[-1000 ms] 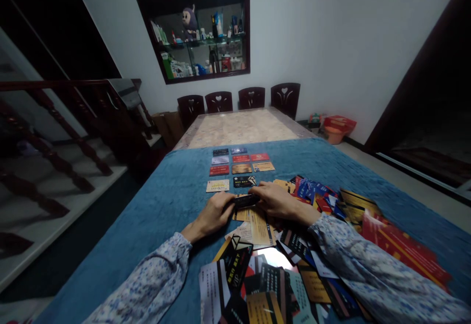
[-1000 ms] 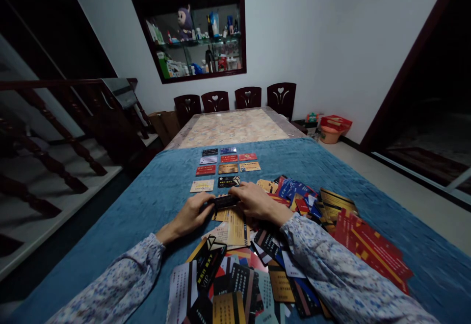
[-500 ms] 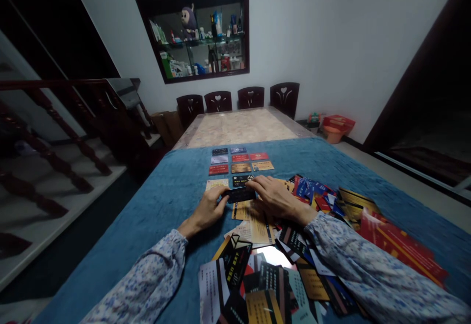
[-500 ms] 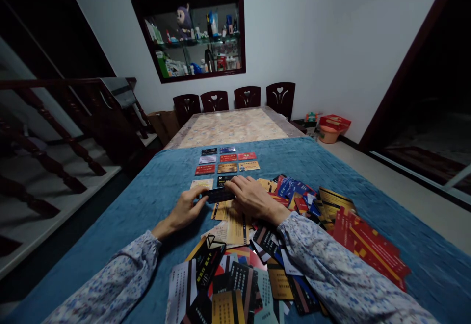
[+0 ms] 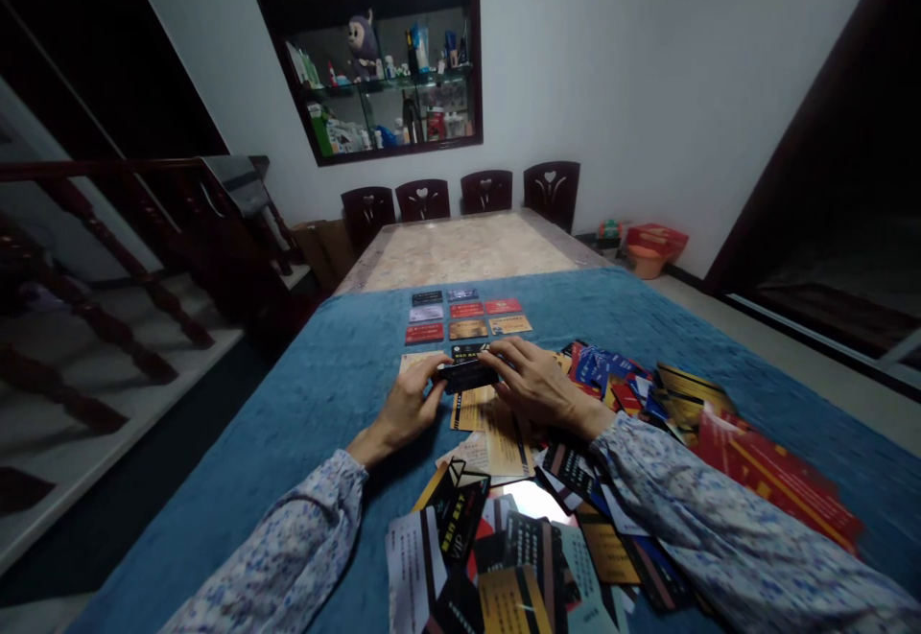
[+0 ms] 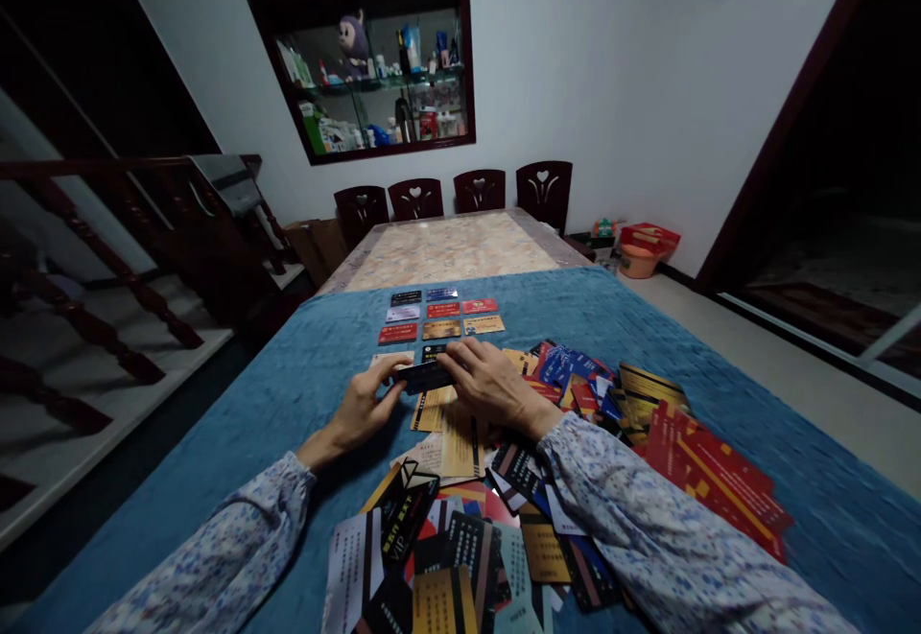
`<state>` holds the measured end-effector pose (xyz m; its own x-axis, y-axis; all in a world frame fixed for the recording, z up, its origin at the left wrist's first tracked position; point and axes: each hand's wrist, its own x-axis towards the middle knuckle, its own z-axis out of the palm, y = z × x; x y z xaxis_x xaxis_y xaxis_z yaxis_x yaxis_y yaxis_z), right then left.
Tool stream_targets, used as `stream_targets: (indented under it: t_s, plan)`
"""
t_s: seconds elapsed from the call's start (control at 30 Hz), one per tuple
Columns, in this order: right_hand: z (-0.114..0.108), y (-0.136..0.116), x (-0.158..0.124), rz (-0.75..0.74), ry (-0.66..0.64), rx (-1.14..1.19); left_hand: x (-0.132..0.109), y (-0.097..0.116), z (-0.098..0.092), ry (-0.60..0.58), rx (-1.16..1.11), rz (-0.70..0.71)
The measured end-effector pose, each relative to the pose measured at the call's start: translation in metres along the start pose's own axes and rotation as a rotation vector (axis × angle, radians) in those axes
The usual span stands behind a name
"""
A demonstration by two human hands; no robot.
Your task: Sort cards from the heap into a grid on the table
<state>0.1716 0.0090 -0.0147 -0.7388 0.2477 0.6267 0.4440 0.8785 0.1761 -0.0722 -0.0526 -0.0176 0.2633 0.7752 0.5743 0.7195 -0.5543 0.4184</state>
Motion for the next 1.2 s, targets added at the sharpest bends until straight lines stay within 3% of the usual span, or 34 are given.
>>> stream_targets:
  t_s: [0.37,0.63,0.93,1.2]
  plan:
    - [-0.005,0.004,0.006,-0.015,0.052,0.021,0.000,0.005,-0.003,0.017,0.179,0.179]
    - [-0.016,0.020,0.014,-0.011,0.006,0.090,0.014,0.005,-0.005,-0.023,0.311,0.173]
    - [-0.011,0.054,0.036,0.013,-0.113,0.154,0.052,-0.013,-0.014,-0.124,0.370,0.236]
    - [0.016,0.110,0.071,0.049,-0.199,0.181,0.109,-0.044,-0.020,-0.232,0.447,0.153]
